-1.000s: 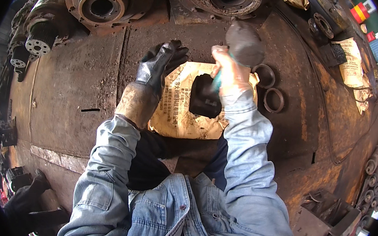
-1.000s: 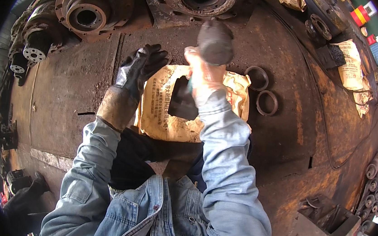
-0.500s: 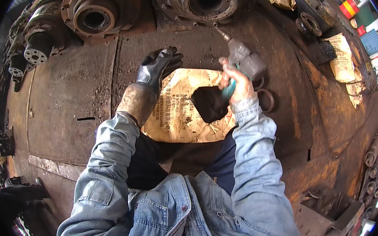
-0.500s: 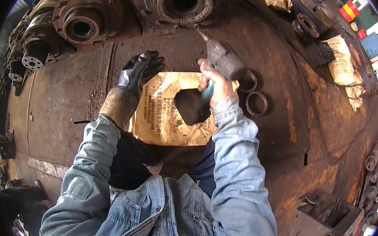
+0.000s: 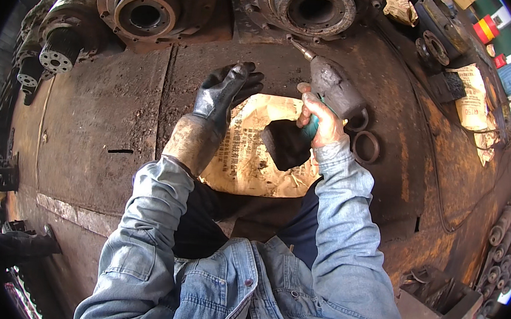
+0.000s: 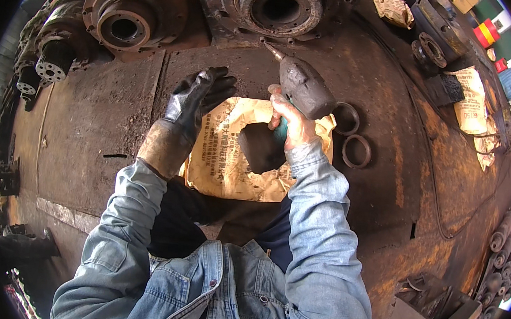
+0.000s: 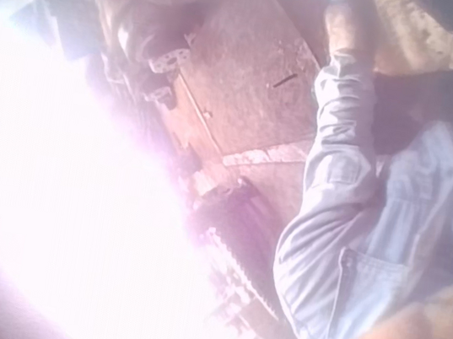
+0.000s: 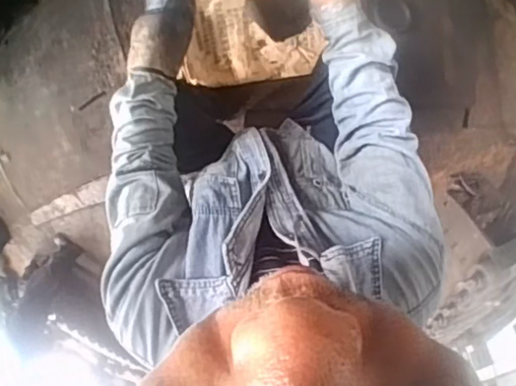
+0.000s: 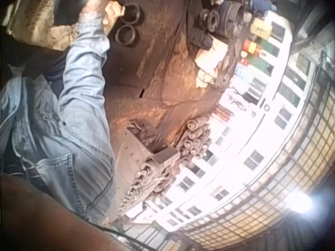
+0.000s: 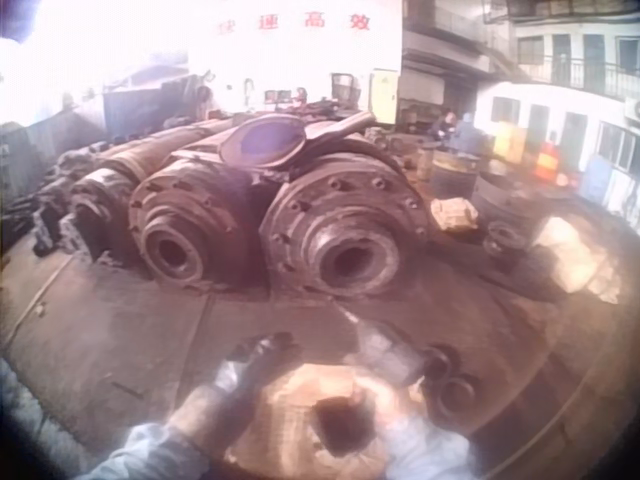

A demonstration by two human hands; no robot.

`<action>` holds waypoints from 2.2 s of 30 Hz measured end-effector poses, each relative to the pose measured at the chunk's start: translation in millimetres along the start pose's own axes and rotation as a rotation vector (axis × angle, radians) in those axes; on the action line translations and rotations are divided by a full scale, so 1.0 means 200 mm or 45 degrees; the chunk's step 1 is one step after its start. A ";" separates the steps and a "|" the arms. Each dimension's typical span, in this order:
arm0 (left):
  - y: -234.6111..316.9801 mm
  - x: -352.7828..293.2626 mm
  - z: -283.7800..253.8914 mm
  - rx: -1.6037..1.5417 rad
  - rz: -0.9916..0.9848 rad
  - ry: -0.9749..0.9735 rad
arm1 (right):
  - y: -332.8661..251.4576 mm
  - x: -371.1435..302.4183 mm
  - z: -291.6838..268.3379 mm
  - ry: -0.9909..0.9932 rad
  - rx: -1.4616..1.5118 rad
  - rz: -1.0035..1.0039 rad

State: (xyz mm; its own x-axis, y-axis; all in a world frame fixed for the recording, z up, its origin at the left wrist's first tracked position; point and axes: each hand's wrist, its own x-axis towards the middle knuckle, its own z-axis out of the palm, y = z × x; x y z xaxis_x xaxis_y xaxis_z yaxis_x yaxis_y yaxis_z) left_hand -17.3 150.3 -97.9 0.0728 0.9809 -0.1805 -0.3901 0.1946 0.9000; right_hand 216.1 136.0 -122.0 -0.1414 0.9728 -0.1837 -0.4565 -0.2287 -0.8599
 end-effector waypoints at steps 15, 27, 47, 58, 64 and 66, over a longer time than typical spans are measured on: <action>-0.01 0.00 -0.01 -0.003 0.050 -0.008 | 0.06 0.03 0.04 0.071 -0.115 -0.179; -0.02 -0.03 -0.11 -0.064 0.050 0.113 | 0.30 0.26 0.01 0.239 -2.141 -1.123; 0.00 -0.06 0.01 -0.120 0.001 0.110 | 0.29 0.20 0.08 -0.147 0.169 -0.318; 0.08 -0.11 -0.18 -0.034 0.026 0.188 | 0.07 0.02 0.36 0.286 -1.619 -0.226; 0.16 -0.16 -0.28 0.040 0.018 0.207 | 0.17 0.04 0.25 0.239 -1.701 -0.336; 0.19 -0.19 -0.28 0.003 0.070 0.241 | 0.36 0.18 0.06 0.251 -1.437 -0.450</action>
State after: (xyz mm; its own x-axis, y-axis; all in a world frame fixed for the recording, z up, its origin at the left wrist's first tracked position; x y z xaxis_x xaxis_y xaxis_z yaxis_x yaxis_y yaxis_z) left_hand -85.2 120.7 -79.7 -0.1224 0.9717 -0.2023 -0.3868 0.1410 0.9113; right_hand 167.3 154.4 -183.9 0.0187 0.9867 0.1615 0.5992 0.1182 -0.7918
